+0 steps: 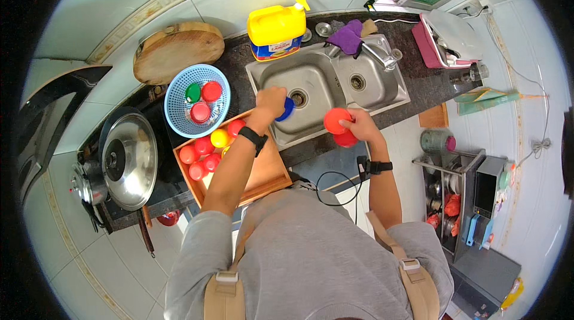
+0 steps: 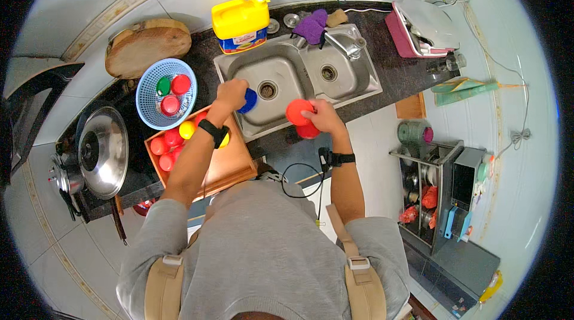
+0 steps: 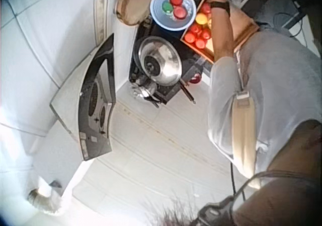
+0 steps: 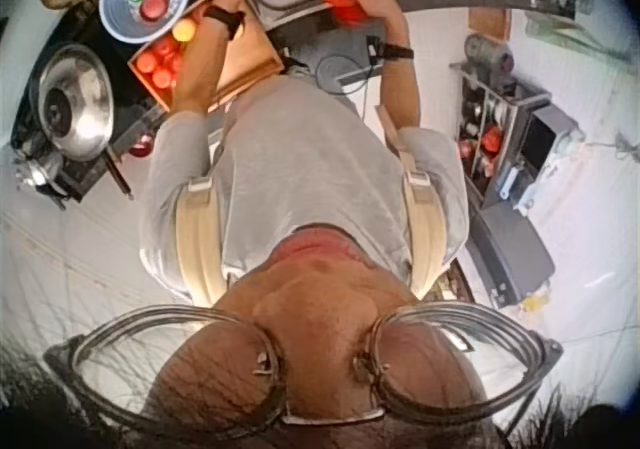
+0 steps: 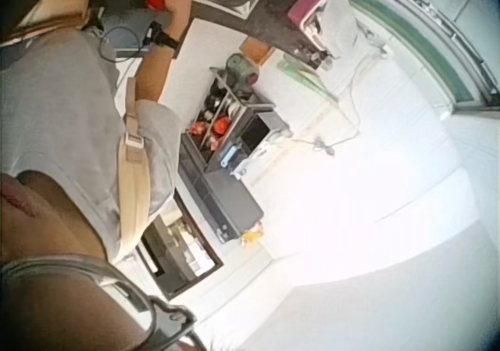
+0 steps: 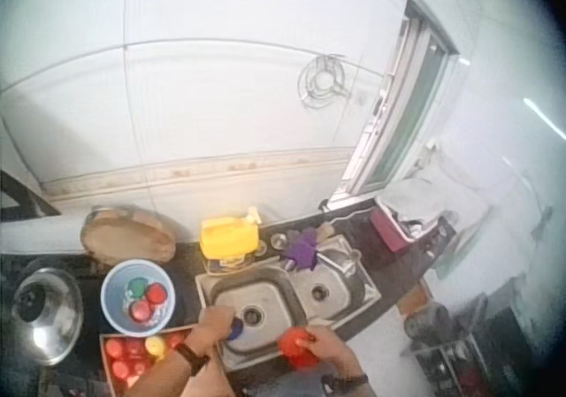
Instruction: Rinsing plastic cups in a sink and organizing them into a wooden tray.
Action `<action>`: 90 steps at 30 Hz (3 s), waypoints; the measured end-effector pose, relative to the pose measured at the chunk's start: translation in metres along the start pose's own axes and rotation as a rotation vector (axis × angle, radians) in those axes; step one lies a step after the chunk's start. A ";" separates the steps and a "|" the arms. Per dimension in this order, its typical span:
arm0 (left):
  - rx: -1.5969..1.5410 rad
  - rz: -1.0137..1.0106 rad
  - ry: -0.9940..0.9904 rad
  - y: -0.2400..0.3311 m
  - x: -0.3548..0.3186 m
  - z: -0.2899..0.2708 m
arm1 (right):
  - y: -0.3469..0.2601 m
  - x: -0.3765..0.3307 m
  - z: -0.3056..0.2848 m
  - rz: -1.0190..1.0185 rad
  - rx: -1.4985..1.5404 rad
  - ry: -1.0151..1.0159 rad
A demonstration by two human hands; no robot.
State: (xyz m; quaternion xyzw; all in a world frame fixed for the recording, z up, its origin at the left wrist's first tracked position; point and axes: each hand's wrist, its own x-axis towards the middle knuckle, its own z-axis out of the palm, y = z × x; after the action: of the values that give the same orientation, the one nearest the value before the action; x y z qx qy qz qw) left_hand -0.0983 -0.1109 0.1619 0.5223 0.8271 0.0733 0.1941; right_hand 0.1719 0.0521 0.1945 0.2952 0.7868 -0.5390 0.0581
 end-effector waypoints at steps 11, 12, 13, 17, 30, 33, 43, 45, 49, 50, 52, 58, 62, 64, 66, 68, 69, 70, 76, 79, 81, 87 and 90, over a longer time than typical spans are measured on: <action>-1.443 -0.353 0.040 0.002 -0.070 0.039 | -0.008 0.012 0.044 -0.036 0.453 0.118; -1.472 -0.397 0.033 0.001 -0.084 0.034 | -0.006 0.019 0.055 -0.046 0.450 0.081; -1.504 -0.443 0.035 -0.001 -0.101 0.031 | -0.010 0.022 0.068 -0.054 0.496 0.056; -1.917 -0.585 0.046 -0.008 -0.156 0.039 | -0.033 0.038 0.120 -0.013 0.684 -0.003; -1.082 -0.995 0.117 -0.096 -0.319 0.142 | -0.016 0.058 0.251 -0.061 0.034 -0.419; -1.148 -1.043 0.199 -0.096 -0.323 0.149 | 0.006 0.061 0.283 -0.087 -0.069 -0.390; -0.849 -0.985 0.267 -0.141 -0.325 0.188 | -0.009 0.032 0.309 0.167 -0.120 -0.345; -0.714 -0.952 0.331 -0.144 -0.328 0.188 | -0.007 0.030 0.306 0.082 -0.360 -0.315; -0.279 -0.975 0.277 -0.112 -0.326 0.165 | -0.026 0.008 0.303 0.023 -0.544 -0.067; -0.024 -0.986 0.300 -0.099 -0.324 0.157 | -0.039 0.000 0.304 -0.079 -0.620 0.048; -0.196 -0.803 0.097 -0.086 -0.313 0.154 | -0.052 -0.003 0.303 -0.037 -0.667 0.043; -0.142 -0.188 0.152 -0.064 -0.297 0.181 | -0.044 0.009 0.292 0.023 -0.613 -0.169; -0.296 -0.359 0.043 -0.078 -0.305 0.169 | -0.024 0.018 0.275 -0.327 -0.565 -0.241; -0.398 -0.406 0.116 -0.083 -0.300 0.170 | -0.017 0.034 0.246 -0.239 -0.365 -0.228; -0.376 -0.489 0.145 -0.084 -0.288 0.176 | -0.015 0.064 0.189 -0.160 -0.180 -0.191; -0.370 -0.626 0.221 -0.072 -0.286 0.173 | -0.031 0.086 0.124 -0.335 -0.191 -0.070; -0.349 -0.825 0.300 -0.072 -0.297 0.169 | -0.070 0.088 0.100 -0.362 -0.303 0.105; -0.337 -0.840 0.306 -0.066 -0.287 0.168 | -0.076 0.101 0.059 -0.424 -0.247 0.235; -0.250 -1.089 0.227 -0.060 -0.253 0.185 | -0.066 0.180 -0.096 -0.631 -1.079 0.572; -0.285 -1.114 0.390 -0.050 -0.257 0.178 | -0.048 0.218 -0.119 -0.355 -1.302 0.374; -0.271 -1.247 0.529 -0.043 -0.272 0.164 | -0.074 0.211 -0.114 -0.312 -1.123 0.328; -0.533 -1.069 0.891 0.021 -0.230 0.095 | -0.067 0.179 -0.162 -0.535 -0.025 0.402; -0.740 -0.787 0.814 0.073 -0.153 0.043 | -0.086 0.121 -0.142 -0.519 0.248 0.337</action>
State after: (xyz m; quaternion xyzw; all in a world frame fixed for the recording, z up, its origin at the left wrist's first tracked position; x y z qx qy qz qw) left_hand 0.0373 -0.2182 0.1840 0.0120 0.8833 0.4664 0.0456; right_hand 0.0595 0.2054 0.2731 0.1745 0.7627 -0.5711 -0.2485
